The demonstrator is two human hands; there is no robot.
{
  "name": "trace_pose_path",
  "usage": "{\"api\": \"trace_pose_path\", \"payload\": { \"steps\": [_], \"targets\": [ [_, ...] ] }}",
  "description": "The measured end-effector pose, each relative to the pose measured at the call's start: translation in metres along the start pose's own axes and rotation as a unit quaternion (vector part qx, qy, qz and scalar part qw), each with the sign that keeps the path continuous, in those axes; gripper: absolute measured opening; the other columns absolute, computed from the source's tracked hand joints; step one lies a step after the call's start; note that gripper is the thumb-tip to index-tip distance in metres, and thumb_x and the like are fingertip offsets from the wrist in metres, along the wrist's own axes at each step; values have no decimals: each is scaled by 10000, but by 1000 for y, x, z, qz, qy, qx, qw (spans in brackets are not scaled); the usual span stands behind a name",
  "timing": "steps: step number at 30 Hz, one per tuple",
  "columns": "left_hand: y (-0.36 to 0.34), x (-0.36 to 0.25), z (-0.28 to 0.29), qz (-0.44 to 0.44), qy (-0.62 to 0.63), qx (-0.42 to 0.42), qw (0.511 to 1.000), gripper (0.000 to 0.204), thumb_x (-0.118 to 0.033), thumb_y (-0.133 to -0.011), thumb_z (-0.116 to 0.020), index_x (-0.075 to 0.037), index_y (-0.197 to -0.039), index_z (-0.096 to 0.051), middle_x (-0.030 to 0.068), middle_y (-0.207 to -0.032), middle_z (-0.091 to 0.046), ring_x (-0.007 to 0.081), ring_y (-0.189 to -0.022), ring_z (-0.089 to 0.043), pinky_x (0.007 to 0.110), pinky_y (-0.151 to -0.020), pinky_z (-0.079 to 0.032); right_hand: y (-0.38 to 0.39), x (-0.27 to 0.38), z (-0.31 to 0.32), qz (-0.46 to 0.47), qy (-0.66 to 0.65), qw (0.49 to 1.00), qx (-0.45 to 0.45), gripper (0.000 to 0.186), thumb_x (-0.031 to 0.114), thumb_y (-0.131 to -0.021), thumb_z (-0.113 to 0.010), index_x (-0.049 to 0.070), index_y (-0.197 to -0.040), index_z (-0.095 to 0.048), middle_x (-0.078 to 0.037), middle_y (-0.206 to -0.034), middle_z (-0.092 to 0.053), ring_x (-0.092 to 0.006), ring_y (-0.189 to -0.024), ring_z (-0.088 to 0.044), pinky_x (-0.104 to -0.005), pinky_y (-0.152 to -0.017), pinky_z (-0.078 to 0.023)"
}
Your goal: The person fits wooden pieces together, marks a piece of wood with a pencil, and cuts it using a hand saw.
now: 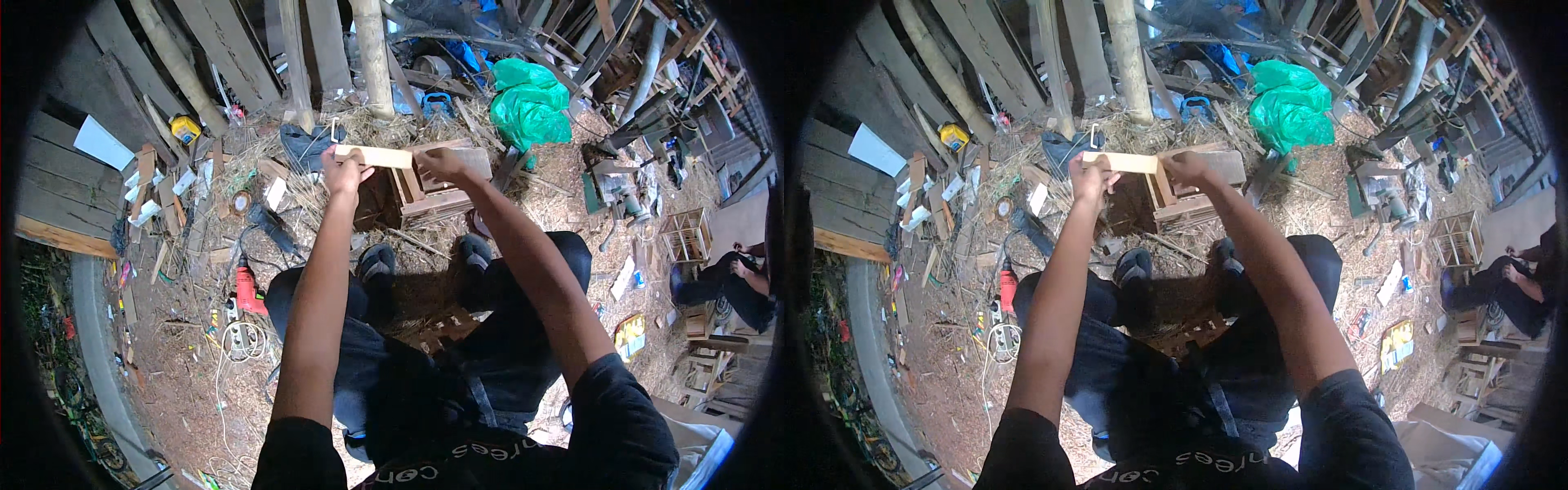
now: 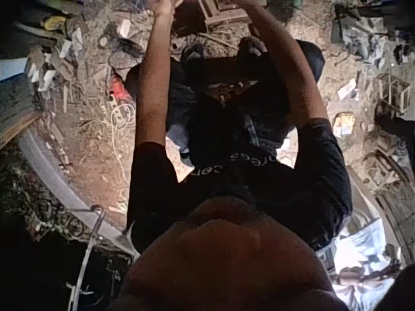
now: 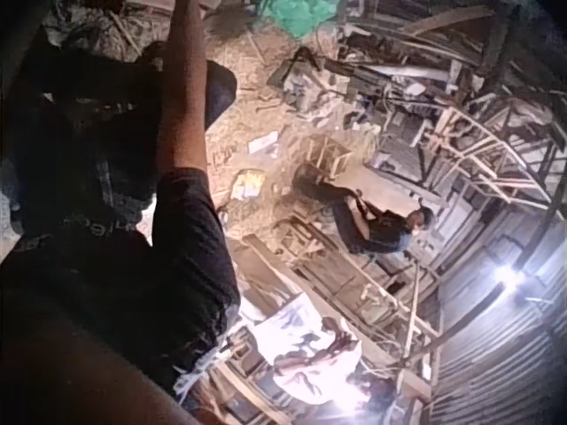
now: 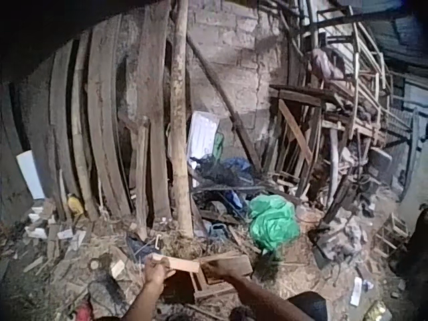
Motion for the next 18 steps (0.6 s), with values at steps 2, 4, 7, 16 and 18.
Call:
{"api": "trace_pose_path", "payload": {
  "steps": [2, 4, 7, 16, 18],
  "targets": [
    [16, -17, -26, 20, 53, 29, 998, 496, 47, -835, -564, -69, -1222, -277, 198, -1059, -536, 308, -854, -652, 408, -675, -604, 17, 11, 14, -1, -108, 994, -5, 536, 503, -947, -526, -9, -1072, -622, -112, -894, -661, -229, -785, -695, -337, -703, -560],
    [30, -32, -46, 41, 82, 57, 994, 471, 46, -834, -561, -73, -1199, -289, 209, -1096, -518, 334, -889, -645, 449, -753, -595, 38, 42, 36, 83, -279, 955, -48, 437, 429, -963, -548, 7, -1045, -626, -109, -875, -658, -230, -794, -690, -330, -697, -559],
    [38, -49, -61, 57, 140, 97, 984, 526, 26, -837, -566, -49, -1255, -255, 210, -1100, -533, 352, -905, -645, 452, -738, -594, 55, 60, 60, 89, -296, 950, -46, 317, 312, -957, -596, 2, -1015, -624, -92, -905, -656, -208, -793, -679, -332, -717, -559],
    [12, -13, -104, -140, -306, 73, 939, 483, -172, -753, -775, 45, -1135, -573, 159, -965, -669, 245, -850, -663, 383, -766, -535, 63, -19, 85, 132, -402, 890, -168, 158, 135, -941, -608, -15, -933, -653, -69, -830, -649, -163, -771, -631, -329, -722, -551],
    [5, 29, -116, -95, -323, 97, 937, 433, -201, -743, -777, 37, -1062, -607, 232, -1049, -668, 331, -999, -648, 413, -863, -489, 54, -63, 87, 126, -356, 901, -215, 157, 116, -928, -613, -29, -885, -655, -69, -797, -647, -144, -726, -626, -300, -699, -530]
  ]
}}
Point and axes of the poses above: each hand's wrist, its own y-axis away from the middle knuckle, its own z-axis out of the back of the hand, x = y × z, the point moved 9 cm from there along -y, towards the middle knuckle
